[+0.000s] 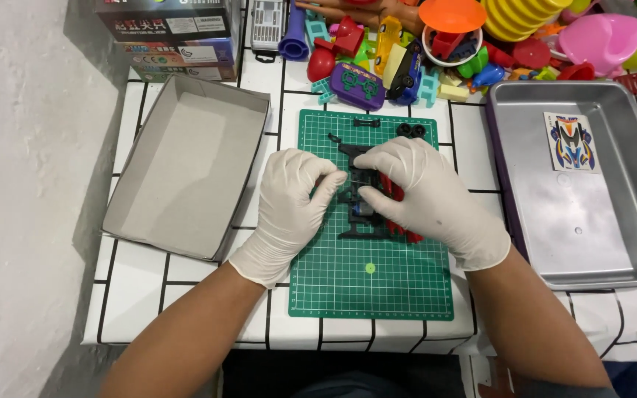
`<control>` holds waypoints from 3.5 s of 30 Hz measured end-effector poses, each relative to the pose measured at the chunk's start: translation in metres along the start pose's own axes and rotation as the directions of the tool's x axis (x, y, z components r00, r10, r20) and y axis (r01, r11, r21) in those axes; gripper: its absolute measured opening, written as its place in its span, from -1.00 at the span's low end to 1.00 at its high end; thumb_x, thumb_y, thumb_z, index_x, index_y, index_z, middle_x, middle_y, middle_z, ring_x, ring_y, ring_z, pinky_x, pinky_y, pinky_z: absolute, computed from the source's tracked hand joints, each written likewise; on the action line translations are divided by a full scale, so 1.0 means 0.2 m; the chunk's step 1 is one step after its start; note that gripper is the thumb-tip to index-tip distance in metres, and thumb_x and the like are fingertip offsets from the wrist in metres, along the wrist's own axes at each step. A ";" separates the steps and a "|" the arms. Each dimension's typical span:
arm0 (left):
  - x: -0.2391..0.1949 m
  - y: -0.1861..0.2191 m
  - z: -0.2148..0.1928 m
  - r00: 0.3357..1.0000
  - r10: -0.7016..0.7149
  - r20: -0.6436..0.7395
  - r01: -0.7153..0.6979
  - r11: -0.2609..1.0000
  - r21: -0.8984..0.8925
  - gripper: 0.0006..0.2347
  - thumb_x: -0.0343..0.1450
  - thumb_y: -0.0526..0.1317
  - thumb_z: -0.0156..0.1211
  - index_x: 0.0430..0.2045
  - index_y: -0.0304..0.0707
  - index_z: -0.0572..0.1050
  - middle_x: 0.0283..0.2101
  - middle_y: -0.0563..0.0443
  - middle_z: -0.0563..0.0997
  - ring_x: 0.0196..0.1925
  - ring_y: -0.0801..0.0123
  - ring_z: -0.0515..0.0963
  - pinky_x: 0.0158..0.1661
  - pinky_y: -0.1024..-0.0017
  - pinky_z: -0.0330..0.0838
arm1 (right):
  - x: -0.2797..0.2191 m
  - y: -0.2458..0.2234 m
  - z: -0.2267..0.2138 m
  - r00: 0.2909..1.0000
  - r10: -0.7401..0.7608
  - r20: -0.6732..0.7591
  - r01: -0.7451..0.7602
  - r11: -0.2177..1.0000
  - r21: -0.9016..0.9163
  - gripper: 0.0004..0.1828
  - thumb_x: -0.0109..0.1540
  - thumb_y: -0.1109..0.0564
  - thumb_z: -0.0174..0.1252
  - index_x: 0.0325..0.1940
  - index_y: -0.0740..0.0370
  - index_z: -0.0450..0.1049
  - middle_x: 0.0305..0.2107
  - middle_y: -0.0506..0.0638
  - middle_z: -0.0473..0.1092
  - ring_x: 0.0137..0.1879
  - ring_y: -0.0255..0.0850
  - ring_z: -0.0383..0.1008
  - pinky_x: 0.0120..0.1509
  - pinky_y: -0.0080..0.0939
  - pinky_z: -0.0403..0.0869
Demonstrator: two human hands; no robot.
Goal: The person is assembling a miniature toy car chassis, carefully placing the motor, gears, and battery contacts into the frame on a cutting mat.
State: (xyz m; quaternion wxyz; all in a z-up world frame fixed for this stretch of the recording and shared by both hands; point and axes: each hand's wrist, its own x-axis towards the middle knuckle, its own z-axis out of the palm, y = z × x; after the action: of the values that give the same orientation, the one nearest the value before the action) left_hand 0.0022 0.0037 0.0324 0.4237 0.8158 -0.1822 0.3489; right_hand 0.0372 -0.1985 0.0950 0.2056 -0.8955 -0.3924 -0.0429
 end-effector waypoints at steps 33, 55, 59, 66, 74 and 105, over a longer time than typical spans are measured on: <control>0.28 -0.08 0.75 0.883 -0.122 0.454 -0.199 0.778 0.596 -0.80 0.20 -0.20 0.41 -0.40 -0.18 0.58 -0.50 -0.02 0.56 -0.23 0.15 0.55 -0.06 0.16 0.33 | -0.12 0.43 0.06 0.573 0.419 -0.704 -0.302 0.907 0.293 -0.83 0.26 0.35 0.31 -0.17 0.10 0.60 -0.36 -0.04 0.46 -0.21 -0.20 0.51 0.02 -0.13 0.50; 0.11 0.05 0.11 0.721 -0.583 0.375 0.650 0.382 -0.657 -0.78 0.53 -0.38 -0.03 0.02 -0.41 0.47 -0.06 -0.29 0.64 -0.07 0.17 0.70 0.02 0.31 0.59 | -0.06 0.04 0.17 0.892 0.347 -0.290 -0.189 0.869 0.457 -0.84 0.31 0.31 0.05 -0.07 0.18 0.48 -0.60 -0.04 0.33 -0.40 -0.14 0.39 -0.16 -0.06 0.49; 0.09 0.05 0.11 0.681 -0.614 0.400 0.661 0.278 -0.697 -0.78 0.51 -0.40 0.01 0.02 -0.45 0.48 -0.06 -0.32 0.66 -0.03 0.11 0.69 0.05 0.25 0.60 | -0.07 0.05 0.21 0.895 0.309 -0.323 -0.182 0.912 0.367 -0.85 0.30 0.28 0.10 -0.07 0.15 0.50 -0.61 -0.05 0.31 -0.40 -0.13 0.40 -0.19 -0.08 0.50; 0.08 0.07 0.12 0.605 -0.686 0.405 0.667 0.158 -0.728 -0.85 0.41 -0.43 0.22 -0.16 -0.46 0.55 -0.13 -0.24 0.69 -0.09 0.22 0.71 0.04 0.31 0.62 | -0.06 0.00 0.21 0.892 0.279 -0.356 -0.185 0.944 0.274 -0.83 0.27 0.31 0.13 -0.09 0.16 0.53 -0.63 -0.04 0.35 -0.40 -0.08 0.39 -0.25 -0.09 0.52; 0.08 0.07 0.11 0.600 -0.688 0.409 0.667 0.147 -0.730 -0.86 0.38 -0.44 0.27 -0.22 -0.48 0.57 -0.10 -0.27 0.69 -0.09 0.24 0.70 0.04 0.31 0.63 | -0.04 -0.03 0.19 0.890 0.269 -0.368 -0.192 0.953 0.233 -0.83 0.28 0.31 0.13 -0.08 0.17 0.54 -0.56 0.01 0.42 -0.36 0.00 0.44 -0.27 -0.03 0.53; 0.03 0.02 0.14 0.699 -0.598 0.392 0.639 0.276 -0.718 -0.75 0.42 -0.41 0.23 -0.01 -0.38 0.56 -0.07 -0.27 0.68 -0.05 0.23 0.68 0.02 0.34 0.62 | -0.06 -0.01 0.15 0.910 0.359 -0.207 -0.264 0.888 0.377 -0.83 0.30 0.31 0.05 -0.12 0.21 0.54 -0.64 0.04 0.41 -0.46 -0.06 0.41 -0.35 -0.08 0.49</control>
State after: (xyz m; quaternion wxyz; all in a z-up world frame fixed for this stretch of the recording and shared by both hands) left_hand 0.0163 -0.0223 0.0279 0.8450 0.5346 0.0003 0.0126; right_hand 0.0245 -0.1942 0.0653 0.4135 -0.8833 -0.2119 -0.0627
